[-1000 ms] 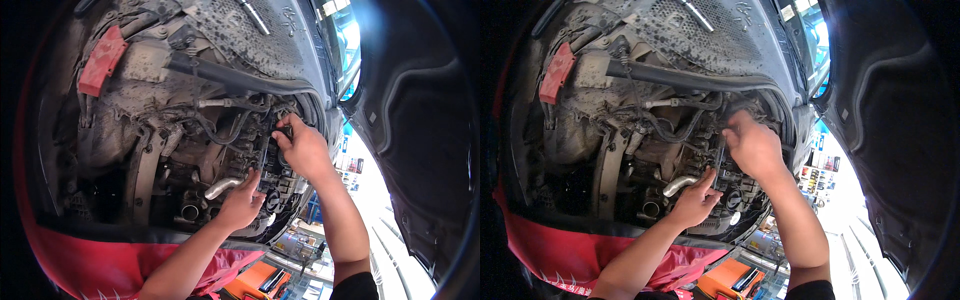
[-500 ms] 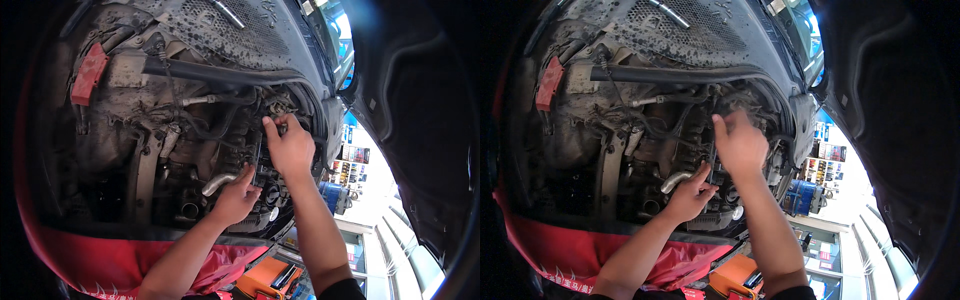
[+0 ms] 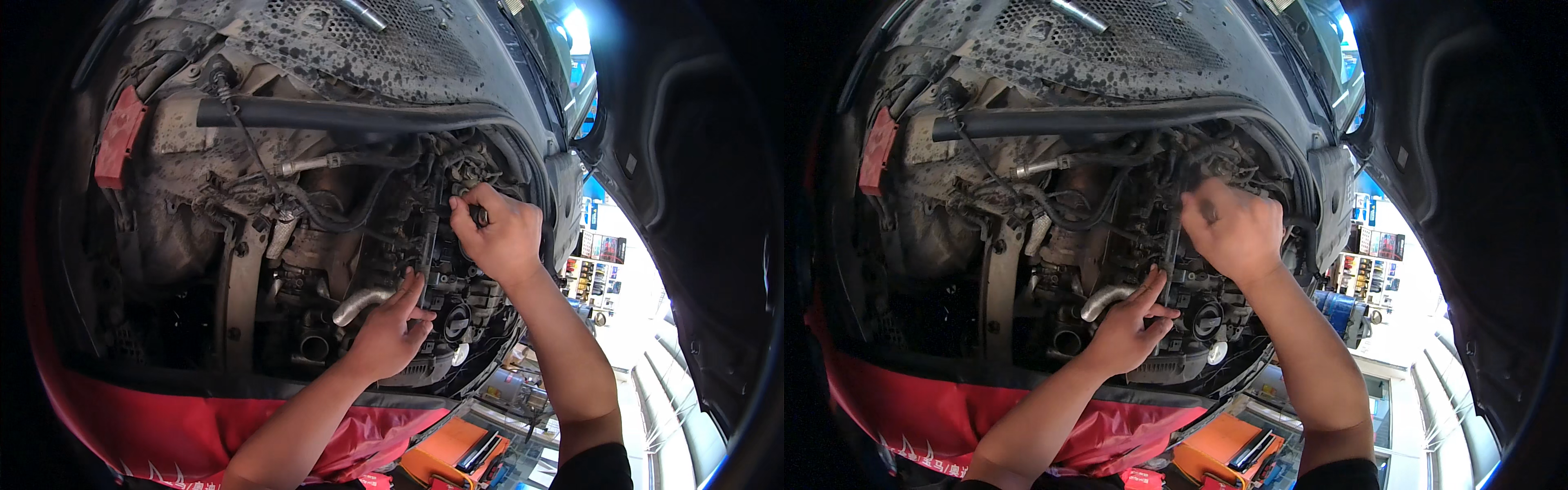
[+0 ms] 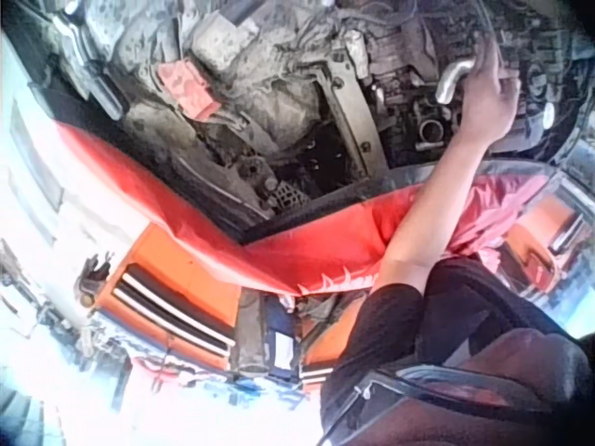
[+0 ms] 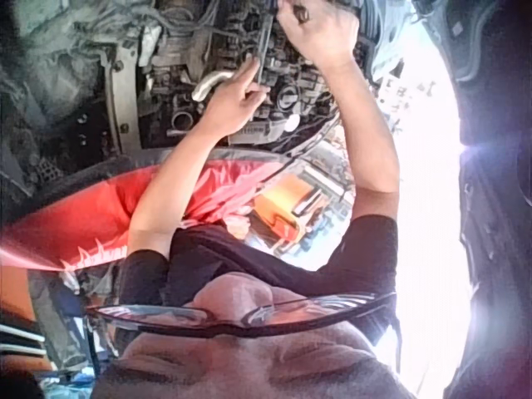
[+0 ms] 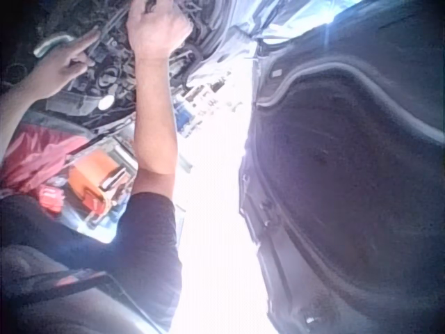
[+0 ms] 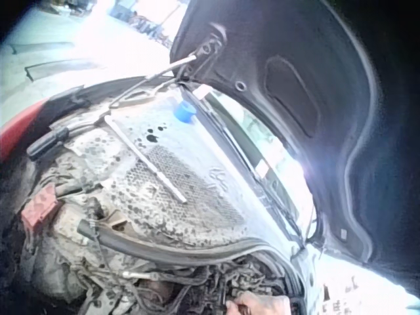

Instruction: The person works on a car engine with the hood open, using hands to manipulate hoses and components within the engine bay. The person adjusts and repositions parts, appearing to perform maintenance or repair tasks.

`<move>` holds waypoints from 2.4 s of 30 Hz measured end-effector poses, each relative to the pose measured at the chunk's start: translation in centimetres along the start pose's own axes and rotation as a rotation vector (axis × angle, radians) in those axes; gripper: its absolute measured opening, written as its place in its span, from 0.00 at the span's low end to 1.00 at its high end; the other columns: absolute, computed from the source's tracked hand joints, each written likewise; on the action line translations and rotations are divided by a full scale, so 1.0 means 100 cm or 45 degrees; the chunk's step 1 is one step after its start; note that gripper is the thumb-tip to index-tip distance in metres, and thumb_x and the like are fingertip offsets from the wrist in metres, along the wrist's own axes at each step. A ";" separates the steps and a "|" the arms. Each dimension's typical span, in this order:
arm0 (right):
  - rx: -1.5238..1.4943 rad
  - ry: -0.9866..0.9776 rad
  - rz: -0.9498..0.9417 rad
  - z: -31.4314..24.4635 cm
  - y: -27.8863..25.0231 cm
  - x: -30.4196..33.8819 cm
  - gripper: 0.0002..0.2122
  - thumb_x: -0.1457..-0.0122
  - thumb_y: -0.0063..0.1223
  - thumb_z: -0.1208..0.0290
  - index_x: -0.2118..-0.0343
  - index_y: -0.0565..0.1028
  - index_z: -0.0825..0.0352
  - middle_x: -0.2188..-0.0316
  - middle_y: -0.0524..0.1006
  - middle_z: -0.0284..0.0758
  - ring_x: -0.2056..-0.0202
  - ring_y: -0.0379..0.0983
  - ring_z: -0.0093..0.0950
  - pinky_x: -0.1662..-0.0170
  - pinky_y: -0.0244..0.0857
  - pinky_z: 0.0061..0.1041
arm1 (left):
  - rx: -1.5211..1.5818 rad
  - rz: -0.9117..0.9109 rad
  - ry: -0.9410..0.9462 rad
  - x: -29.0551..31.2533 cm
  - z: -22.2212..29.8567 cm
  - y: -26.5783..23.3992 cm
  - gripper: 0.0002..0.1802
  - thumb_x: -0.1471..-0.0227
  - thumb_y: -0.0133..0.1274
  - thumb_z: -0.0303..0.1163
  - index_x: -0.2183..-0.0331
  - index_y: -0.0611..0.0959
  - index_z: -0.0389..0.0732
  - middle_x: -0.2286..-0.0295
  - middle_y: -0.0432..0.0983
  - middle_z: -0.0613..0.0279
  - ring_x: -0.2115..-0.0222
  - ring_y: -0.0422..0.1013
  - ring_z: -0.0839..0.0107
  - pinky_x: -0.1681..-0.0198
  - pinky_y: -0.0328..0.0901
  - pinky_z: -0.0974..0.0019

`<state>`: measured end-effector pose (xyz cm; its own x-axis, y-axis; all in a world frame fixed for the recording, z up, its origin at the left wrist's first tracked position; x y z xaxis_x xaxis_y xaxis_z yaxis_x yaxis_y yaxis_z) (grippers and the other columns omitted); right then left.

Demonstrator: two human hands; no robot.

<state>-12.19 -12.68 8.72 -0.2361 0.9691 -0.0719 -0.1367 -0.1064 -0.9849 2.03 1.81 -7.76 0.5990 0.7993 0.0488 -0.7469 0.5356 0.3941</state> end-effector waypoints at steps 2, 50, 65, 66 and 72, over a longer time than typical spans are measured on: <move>0.028 -0.023 0.006 0.000 -0.001 0.001 0.11 0.35 0.71 0.60 0.71 0.81 0.59 0.79 0.84 0.36 0.77 0.83 0.43 0.72 0.76 0.43 | -0.032 -0.018 0.008 0.000 -0.002 0.001 0.48 0.31 0.63 0.24 0.19 0.59 0.37 0.23 0.62 0.39 0.45 0.88 0.64 0.54 0.76 0.67; 0.699 -1.034 -1.030 -0.024 -0.045 -0.072 0.13 0.40 0.65 0.73 0.52 0.88 0.56 0.66 0.88 0.25 0.57 0.85 0.31 0.46 0.73 0.36 | -0.041 -0.089 -0.082 0.003 0.005 -0.001 0.49 0.33 0.62 0.26 0.20 0.58 0.32 0.21 0.52 0.31 0.42 0.86 0.57 0.32 0.73 0.54; 0.602 -0.822 -0.969 -0.039 -0.042 -0.073 0.08 0.38 0.65 0.76 0.56 0.86 0.61 0.60 0.91 0.38 0.55 0.90 0.43 0.55 0.81 0.46 | -0.205 -0.048 -0.030 0.003 0.001 0.002 0.51 0.32 0.65 0.28 0.19 0.57 0.35 0.22 0.58 0.34 0.40 0.84 0.56 0.36 0.75 0.58; 0.666 -1.004 -0.949 -0.041 -0.039 -0.073 0.10 0.39 0.65 0.77 0.55 0.84 0.61 0.60 0.91 0.36 0.56 0.90 0.44 0.54 0.82 0.48 | -0.207 -0.054 -0.033 0.003 0.001 0.002 0.51 0.32 0.64 0.28 0.19 0.57 0.35 0.22 0.58 0.34 0.39 0.84 0.55 0.36 0.75 0.58; 0.131 0.462 -1.470 -0.031 -0.035 -0.074 0.05 0.37 0.64 0.74 0.59 0.86 0.61 0.59 0.91 0.36 0.57 0.91 0.40 0.55 0.82 0.43 | -0.206 -0.046 -0.023 0.003 0.002 0.002 0.51 0.32 0.64 0.27 0.19 0.57 0.35 0.22 0.57 0.33 0.38 0.83 0.54 0.38 0.76 0.59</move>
<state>-6.97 -18.76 12.24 0.3559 0.5093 0.7836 -0.1686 0.8597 -0.4822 2.14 2.11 -7.53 0.6304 0.7744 0.0542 -0.7606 0.6021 0.2430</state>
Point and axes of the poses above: each hand's wrist, its own x-axis away from the middle knuckle, its own y-axis out of the palm, z = x × y, the point moved 2 cm from there along -x, towards the middle knuckle
